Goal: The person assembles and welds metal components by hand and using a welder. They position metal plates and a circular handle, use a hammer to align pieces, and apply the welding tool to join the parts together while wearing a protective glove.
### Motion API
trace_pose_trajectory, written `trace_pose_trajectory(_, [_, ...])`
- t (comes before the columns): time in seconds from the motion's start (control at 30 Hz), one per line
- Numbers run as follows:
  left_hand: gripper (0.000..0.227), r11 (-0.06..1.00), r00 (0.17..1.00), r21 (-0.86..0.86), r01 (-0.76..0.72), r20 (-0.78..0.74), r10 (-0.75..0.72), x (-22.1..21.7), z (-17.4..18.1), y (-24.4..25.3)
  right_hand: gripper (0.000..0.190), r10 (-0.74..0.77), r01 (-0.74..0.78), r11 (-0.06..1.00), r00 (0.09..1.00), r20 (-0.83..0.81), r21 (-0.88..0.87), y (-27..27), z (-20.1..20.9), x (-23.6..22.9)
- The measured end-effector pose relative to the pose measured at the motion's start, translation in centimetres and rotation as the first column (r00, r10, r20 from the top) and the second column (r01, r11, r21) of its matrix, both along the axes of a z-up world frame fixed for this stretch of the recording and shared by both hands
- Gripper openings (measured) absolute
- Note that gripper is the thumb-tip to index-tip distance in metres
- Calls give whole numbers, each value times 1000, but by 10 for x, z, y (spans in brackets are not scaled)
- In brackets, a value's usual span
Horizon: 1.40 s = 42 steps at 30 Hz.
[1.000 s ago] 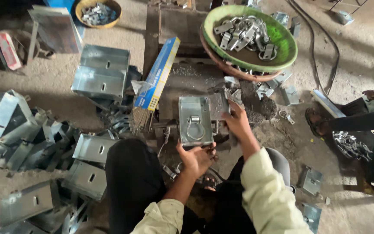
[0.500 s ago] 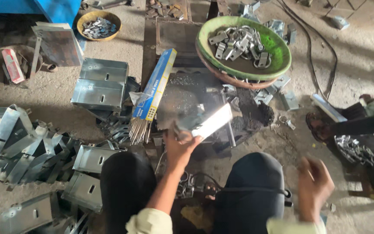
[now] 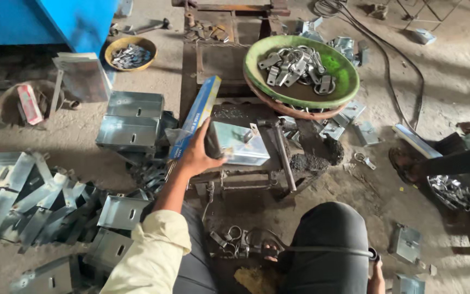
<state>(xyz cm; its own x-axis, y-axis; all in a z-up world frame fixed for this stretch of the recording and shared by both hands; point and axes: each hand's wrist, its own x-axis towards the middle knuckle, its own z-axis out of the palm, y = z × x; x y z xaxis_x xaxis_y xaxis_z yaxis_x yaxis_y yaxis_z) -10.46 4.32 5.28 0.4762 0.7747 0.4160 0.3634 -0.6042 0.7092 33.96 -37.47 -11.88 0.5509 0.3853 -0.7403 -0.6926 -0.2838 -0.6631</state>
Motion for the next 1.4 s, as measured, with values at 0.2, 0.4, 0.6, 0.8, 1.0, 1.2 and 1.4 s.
trace_pose_trajectory(0.2, [152,969,935,-206,-133,-352,53,-25,-48,21,88,-37,44,999,971,-237,25,14,20,5])
trace_pose_trajectory(0.4, [149,958,909,-206,-198,-405,101,1,-60,23,51,-228,199,903,973,31,381,61,68,28])
trace_pose_trajectory(0.6, [144,957,895,-180,-226,-426,132,9,-72,32,47,-184,65,526,982,39,848,128,198,-2])
trace_pose_trajectory(0.8, [138,956,880,-188,-224,-460,116,5,-55,19,56,-292,-324,672,711,640,666,209,193,-126])
trace_pose_trajectory(1.0, [82,925,924,31,-379,-42,380,-13,-30,-48,91,-23,-520,848,156,987,102,236,156,-196])
trace_pose_trajectory(1.2, [47,875,879,140,-463,199,433,-4,-5,-89,92,45,-550,834,-11,999,-44,248,162,-201])
trace_pose_trajectory(1.4, [37,825,819,71,-560,192,540,-15,-15,-83,83,40,-478,874,-115,993,-90,249,170,-204])
